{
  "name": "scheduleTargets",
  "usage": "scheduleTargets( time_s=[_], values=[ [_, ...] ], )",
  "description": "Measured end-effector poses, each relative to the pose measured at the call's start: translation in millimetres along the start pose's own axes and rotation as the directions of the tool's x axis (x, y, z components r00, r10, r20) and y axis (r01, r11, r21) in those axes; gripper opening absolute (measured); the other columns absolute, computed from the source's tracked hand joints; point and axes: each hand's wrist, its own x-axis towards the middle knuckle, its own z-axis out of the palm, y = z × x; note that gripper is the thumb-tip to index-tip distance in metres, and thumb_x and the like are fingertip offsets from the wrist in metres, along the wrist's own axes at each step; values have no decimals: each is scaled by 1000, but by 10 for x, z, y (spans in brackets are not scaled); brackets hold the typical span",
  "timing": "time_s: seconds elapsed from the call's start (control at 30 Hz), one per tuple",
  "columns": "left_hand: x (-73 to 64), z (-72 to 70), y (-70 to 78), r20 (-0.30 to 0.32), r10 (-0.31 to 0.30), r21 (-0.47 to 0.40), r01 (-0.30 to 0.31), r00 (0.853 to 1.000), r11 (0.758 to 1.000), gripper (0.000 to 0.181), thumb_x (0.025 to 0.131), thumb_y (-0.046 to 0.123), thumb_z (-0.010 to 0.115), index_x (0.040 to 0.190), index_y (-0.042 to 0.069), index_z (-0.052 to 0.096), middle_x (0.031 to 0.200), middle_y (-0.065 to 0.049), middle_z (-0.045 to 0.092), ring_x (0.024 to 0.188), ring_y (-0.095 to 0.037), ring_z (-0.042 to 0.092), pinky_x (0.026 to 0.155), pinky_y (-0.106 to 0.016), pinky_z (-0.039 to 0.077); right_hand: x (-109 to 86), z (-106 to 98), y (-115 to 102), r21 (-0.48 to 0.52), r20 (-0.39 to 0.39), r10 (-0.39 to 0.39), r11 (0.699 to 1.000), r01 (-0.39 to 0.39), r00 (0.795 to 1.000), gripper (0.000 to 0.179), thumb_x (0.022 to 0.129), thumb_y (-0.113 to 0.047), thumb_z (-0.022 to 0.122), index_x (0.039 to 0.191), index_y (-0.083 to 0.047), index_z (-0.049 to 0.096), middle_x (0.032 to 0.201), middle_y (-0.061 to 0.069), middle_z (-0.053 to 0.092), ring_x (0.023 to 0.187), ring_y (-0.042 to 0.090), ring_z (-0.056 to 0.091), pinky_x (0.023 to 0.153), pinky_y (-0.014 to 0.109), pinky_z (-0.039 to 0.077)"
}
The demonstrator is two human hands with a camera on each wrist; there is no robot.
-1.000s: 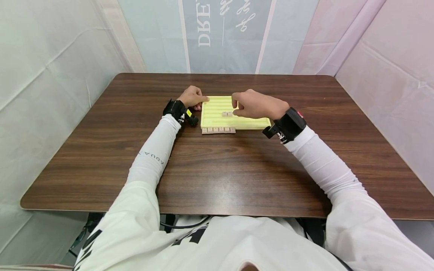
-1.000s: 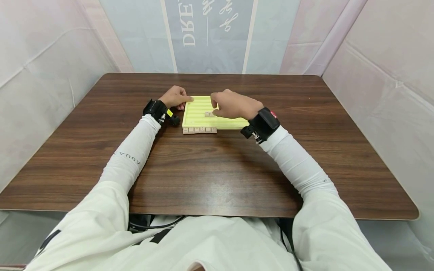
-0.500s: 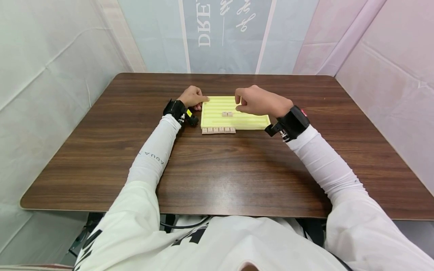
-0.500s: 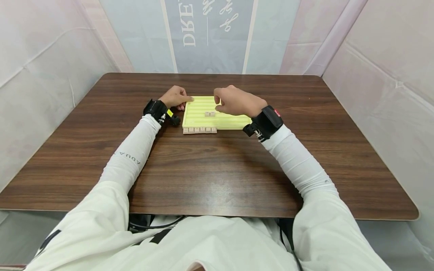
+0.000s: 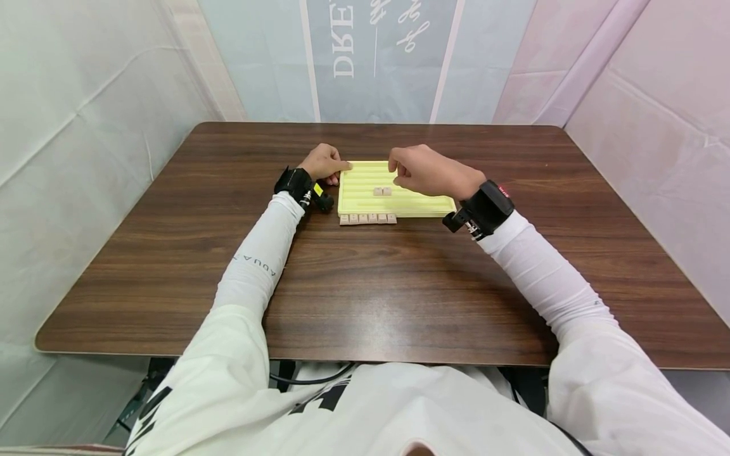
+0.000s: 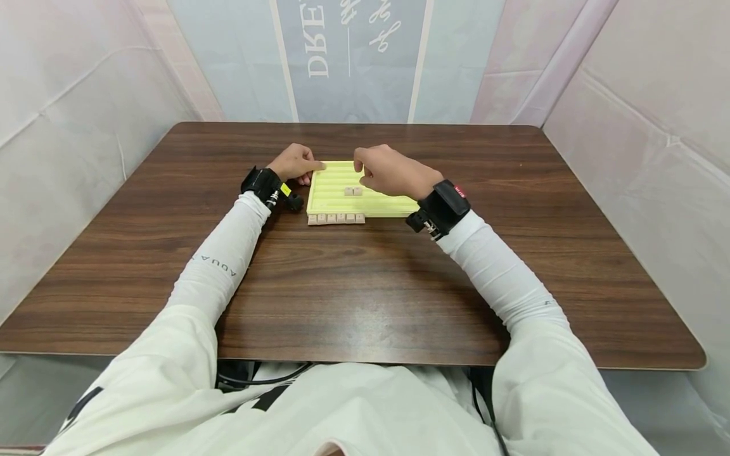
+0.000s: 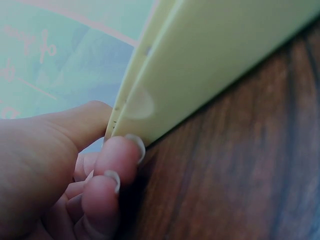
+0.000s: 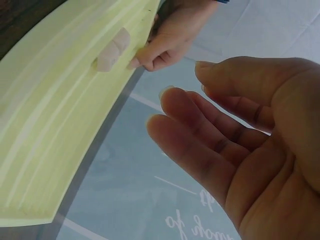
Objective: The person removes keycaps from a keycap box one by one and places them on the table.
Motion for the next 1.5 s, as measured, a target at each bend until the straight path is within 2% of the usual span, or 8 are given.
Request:
scheduleTargets(
  time_s=[0.17,0.4,0.67,1.0,1.27,1.5],
  values=[
    [-3,-8,1,5,9,9,-9,1000,1000,26,93,27,65,80,6,56,57,2,57,44,-7,56,50,-25,53,26,51,29,-6,35,16,1000,-16,999,28,98,-15,55,123,-4,51,111,13,59,102,25,57,89,36,48],
    [-23,-6,3,-2,31,-7,-31,1000,999,25,93,22,64,77,5,56,56,1,56,43,-10,56,47,-24,51,53,86,14,-18,62,26,1000,-25,998,29,98,-16,54,123,-2,52,111,12,60,101,24,58,86,36,49],
    [-10,3,-10,-5,-3,4,3,1000,1000,28,92,29,66,80,6,55,57,3,57,44,-7,56,49,-23,52,58,119,-4,-24,52,-5,1000,6,999,26,97,-14,54,120,-1,54,107,12,62,96,24,60,83,36,50],
    [-13,-2,10,2,1,4,-1,1000,1000,27,93,28,65,81,5,55,58,2,57,44,-7,56,49,-23,52,82,202,24,-34,59,-33,999,36,998,24,96,-10,53,118,0,56,100,12,63,90,23,60,80,35,49],
    [-10,6,-7,-10,11,1,-11,1000,1000,27,93,27,64,80,6,55,58,2,57,43,-7,56,48,-22,51,95,220,21,-46,86,-7,999,11,996,29,97,-12,53,123,0,54,106,14,62,93,24,58,82,37,48],
    [4,4,-27,-6,14,9,-14,1000,1000,27,93,28,65,80,6,55,56,3,57,43,-7,56,49,-24,52,95,245,13,-53,66,-5,999,9,998,31,96,-11,55,125,0,54,111,15,60,97,26,57,86,38,48]
  ],
)
